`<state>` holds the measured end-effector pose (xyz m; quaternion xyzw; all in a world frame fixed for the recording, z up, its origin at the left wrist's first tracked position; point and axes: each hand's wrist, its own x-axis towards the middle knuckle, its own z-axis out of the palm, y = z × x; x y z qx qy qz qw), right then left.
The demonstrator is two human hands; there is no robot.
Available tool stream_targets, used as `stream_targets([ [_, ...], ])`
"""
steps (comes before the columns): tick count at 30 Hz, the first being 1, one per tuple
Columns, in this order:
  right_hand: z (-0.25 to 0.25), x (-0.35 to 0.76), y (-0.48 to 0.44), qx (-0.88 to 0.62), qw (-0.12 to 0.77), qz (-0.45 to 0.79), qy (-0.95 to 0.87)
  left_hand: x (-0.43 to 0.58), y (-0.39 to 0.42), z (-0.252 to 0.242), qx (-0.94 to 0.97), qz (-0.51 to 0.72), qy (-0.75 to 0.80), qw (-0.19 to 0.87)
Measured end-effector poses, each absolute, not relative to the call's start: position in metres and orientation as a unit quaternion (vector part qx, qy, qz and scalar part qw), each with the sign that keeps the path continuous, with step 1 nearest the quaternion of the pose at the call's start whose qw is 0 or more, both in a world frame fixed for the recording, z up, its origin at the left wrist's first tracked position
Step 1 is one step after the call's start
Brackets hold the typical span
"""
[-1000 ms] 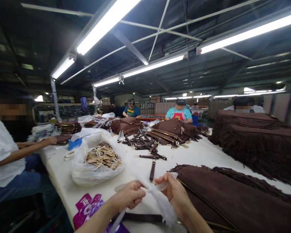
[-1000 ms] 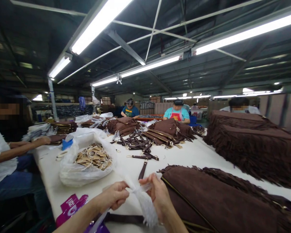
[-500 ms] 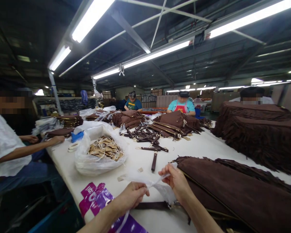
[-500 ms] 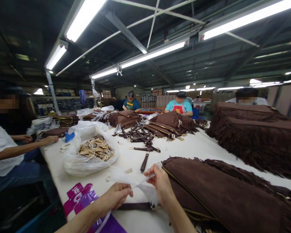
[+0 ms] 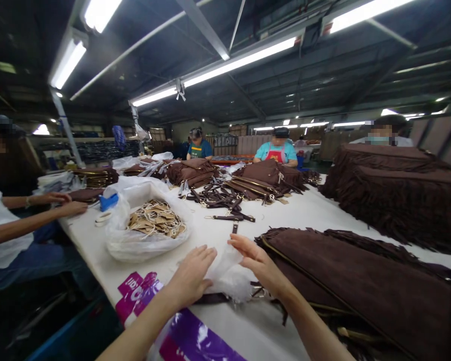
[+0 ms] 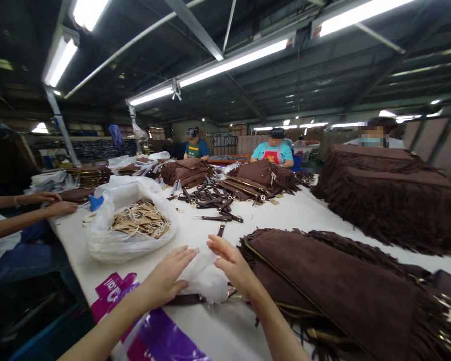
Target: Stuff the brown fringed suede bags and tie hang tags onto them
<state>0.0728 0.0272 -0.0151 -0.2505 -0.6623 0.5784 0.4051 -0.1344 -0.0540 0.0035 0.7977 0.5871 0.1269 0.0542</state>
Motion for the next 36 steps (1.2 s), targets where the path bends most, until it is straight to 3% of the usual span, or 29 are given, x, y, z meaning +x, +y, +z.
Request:
stream_targets([
  [5,-0.021,0.103,0.042,-0.409,0.354,0.429,-0.723,-0.125,-0.020,-0.030,0.812,0.072,0.577,0.043],
  [11,-0.031,0.107,0.044,-0.421,0.305,0.388,-0.761,-0.129,-0.025,-0.040,0.756,0.098,0.647,0.010],
  [17,-0.041,0.099,0.036,-0.433,0.187,0.210,-0.856,-0.143,-0.036,-0.028,0.734,0.064,0.675,0.041],
  [24,-0.055,0.100,0.040,-0.416,0.201,0.217,-0.860,-0.161,-0.033,0.003,0.760,0.105,0.630,0.120],
  [30,-0.066,0.102,0.048,-0.386,0.228,0.246,-0.859,-0.176,-0.022,0.019,0.687,0.201,0.697,0.040],
  [36,-0.068,0.101,0.048,-0.379,0.248,0.257,-0.854,-0.229,-0.016,0.043,0.589,0.183,0.772,-0.155],
])
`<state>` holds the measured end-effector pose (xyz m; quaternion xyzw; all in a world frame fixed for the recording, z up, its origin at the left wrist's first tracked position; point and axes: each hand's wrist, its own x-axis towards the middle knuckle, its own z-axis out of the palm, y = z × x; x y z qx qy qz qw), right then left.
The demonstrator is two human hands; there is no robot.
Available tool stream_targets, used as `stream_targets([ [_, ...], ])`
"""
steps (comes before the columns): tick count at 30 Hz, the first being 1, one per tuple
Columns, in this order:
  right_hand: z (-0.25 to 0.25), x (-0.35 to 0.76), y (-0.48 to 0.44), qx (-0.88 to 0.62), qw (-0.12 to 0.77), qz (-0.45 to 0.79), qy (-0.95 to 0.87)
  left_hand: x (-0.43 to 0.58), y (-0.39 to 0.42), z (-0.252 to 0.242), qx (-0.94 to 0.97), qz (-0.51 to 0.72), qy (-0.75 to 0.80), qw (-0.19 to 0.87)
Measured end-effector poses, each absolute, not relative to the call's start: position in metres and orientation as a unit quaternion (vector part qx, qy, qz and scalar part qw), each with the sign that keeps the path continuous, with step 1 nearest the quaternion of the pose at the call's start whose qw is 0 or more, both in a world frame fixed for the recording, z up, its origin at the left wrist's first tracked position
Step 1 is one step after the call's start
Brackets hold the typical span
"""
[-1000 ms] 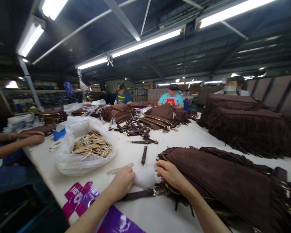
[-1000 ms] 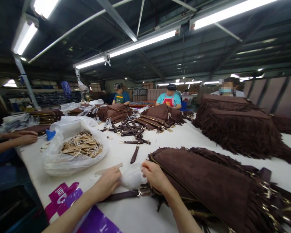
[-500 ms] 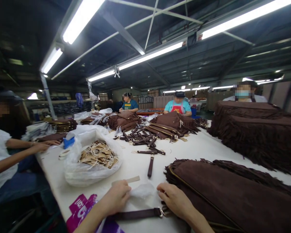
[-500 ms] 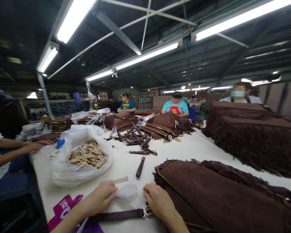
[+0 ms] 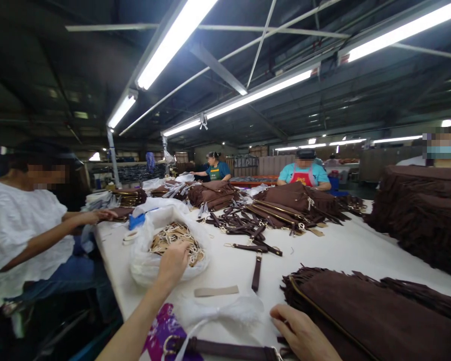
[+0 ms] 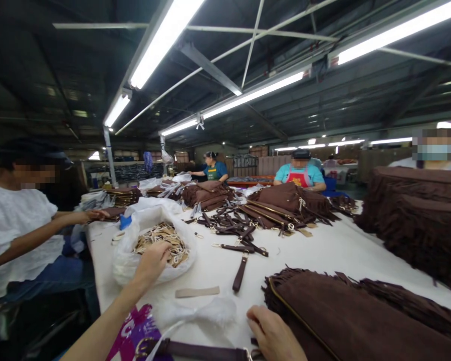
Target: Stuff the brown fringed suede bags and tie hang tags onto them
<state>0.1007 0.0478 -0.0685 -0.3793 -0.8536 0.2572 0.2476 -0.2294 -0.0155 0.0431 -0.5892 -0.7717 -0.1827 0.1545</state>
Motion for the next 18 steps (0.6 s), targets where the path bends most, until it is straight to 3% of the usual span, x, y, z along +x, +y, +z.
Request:
stream_targets([
  [8,-0.071,0.101,0.050,-0.382,0.251,0.259,-0.851,-0.296,0.008,0.032,-0.597,-0.091,-0.785,0.142],
  [18,-0.069,0.101,0.047,-0.383,0.223,0.247,-0.862,-0.306,0.014,0.024,-0.644,-0.116,-0.744,0.135],
])
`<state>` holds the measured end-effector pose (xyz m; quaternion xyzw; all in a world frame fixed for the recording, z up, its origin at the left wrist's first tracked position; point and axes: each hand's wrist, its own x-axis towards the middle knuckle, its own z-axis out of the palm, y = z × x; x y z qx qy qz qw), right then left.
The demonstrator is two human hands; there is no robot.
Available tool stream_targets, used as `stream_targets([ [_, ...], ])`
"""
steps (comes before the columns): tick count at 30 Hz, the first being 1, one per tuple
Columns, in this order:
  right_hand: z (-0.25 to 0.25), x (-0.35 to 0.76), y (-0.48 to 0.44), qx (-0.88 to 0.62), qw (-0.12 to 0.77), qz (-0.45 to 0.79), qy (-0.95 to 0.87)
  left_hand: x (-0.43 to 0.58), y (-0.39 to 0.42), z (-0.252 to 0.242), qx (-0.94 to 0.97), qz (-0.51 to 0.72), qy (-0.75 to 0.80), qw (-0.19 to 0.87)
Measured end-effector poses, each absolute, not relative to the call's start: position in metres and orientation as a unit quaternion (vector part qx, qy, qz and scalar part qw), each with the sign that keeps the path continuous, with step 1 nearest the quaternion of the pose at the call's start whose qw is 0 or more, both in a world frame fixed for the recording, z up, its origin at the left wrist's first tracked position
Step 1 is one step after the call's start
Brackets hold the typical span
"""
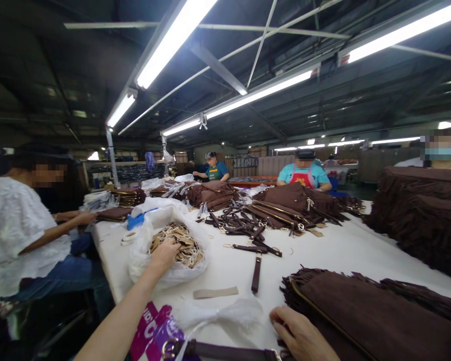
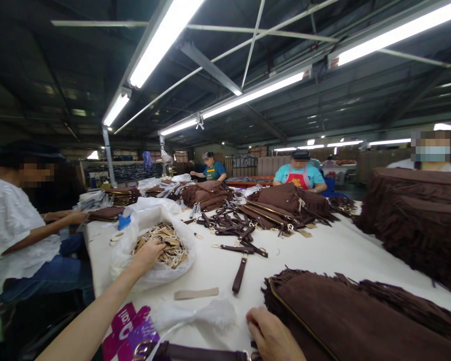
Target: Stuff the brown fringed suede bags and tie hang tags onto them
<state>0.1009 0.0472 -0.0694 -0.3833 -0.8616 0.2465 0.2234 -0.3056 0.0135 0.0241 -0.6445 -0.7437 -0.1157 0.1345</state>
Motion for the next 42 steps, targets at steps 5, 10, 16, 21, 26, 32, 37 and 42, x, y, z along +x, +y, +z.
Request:
stream_targets([
  [5,-0.071,0.103,0.045,-0.379,0.243,0.246,-0.858,-0.310,0.014,0.036,-0.639,-0.176,-0.738,0.129],
  [10,-0.068,0.100,0.047,-0.388,0.288,0.260,-0.836,-0.292,0.003,0.065,-0.594,-0.272,-0.742,0.152],
  [16,-0.017,0.095,0.039,-0.395,0.457,0.399,-0.690,-0.215,-0.020,0.112,-0.675,-0.325,-0.658,0.078],
  [21,0.038,0.084,-0.004,-0.261,0.486,0.548,-0.628,-0.126,-0.032,0.126,-0.793,-0.276,-0.543,-0.021],
  [26,0.048,0.092,-0.030,-0.211,0.403,0.657,-0.601,-0.067,-0.031,0.093,-0.788,-0.352,-0.475,-0.172],
  [32,0.035,0.152,-0.058,-0.263,0.531,0.623,-0.510,-0.005,-0.050,0.015,-0.650,-0.351,-0.354,-0.573],
  [37,0.017,0.207,-0.087,-0.302,0.583,0.590,-0.470,0.026,-0.070,-0.032,-0.599,-0.258,-0.354,-0.671],
  [42,-0.006,0.251,-0.120,-0.358,0.584,0.581,-0.440,0.032,-0.079,-0.030,-0.611,-0.224,-0.391,-0.651],
])
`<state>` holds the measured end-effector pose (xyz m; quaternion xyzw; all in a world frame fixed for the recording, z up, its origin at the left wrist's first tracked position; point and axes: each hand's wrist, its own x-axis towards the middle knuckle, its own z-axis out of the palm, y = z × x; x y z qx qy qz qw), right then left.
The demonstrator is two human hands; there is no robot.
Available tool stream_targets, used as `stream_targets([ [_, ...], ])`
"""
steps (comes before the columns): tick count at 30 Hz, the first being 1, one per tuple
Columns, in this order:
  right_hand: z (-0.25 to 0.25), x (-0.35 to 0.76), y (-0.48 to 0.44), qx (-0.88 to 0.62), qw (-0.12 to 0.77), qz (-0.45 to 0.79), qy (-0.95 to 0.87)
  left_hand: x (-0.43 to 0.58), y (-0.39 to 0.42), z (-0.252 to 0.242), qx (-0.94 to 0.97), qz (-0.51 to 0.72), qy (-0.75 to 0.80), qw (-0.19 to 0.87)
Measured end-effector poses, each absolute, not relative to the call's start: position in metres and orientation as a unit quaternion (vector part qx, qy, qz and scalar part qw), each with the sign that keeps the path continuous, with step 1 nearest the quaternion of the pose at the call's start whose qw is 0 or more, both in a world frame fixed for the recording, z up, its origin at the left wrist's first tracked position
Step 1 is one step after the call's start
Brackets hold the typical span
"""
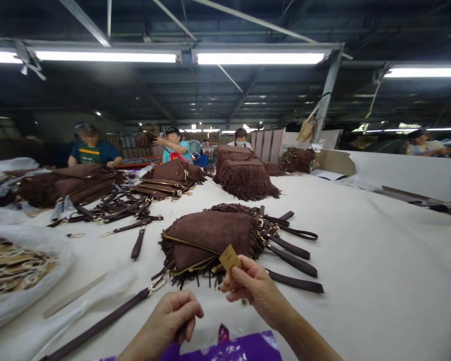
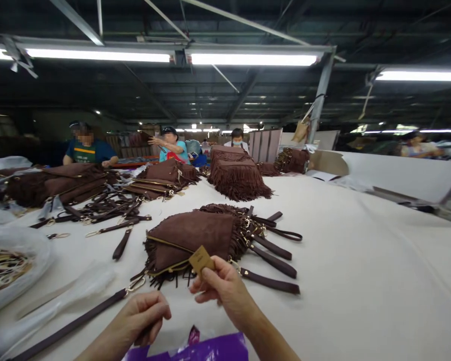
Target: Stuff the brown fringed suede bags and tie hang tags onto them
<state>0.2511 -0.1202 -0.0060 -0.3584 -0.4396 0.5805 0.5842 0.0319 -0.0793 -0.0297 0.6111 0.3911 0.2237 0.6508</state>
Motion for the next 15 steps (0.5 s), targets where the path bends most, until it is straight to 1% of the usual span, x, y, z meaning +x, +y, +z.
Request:
stream_targets([
  [4,-0.019,0.272,-0.145,-0.391,0.585,0.584,-0.404,0.042,-0.084,-0.021,0.624,0.196,0.398,0.643],
  [8,-0.029,0.288,-0.166,-0.407,0.594,0.595,-0.358,0.052,-0.093,-0.018,0.634,0.168,0.353,0.667],
  [10,-0.034,0.298,-0.176,-0.434,0.581,0.589,-0.355,0.056,-0.100,-0.016,0.664,0.151,0.336,0.650],
  [12,-0.038,0.312,-0.186,-0.503,0.558,0.550,-0.365,0.060,-0.107,-0.013,0.728,0.128,0.332,0.586],
  [13,-0.040,0.318,-0.190,-0.551,0.551,0.506,-0.370,0.063,-0.110,-0.011,0.768,0.114,0.329,0.538],
  [15,-0.040,0.328,-0.198,-0.640,0.550,0.377,-0.383,0.071,-0.115,-0.004,0.840,0.095,0.322,0.425],
])
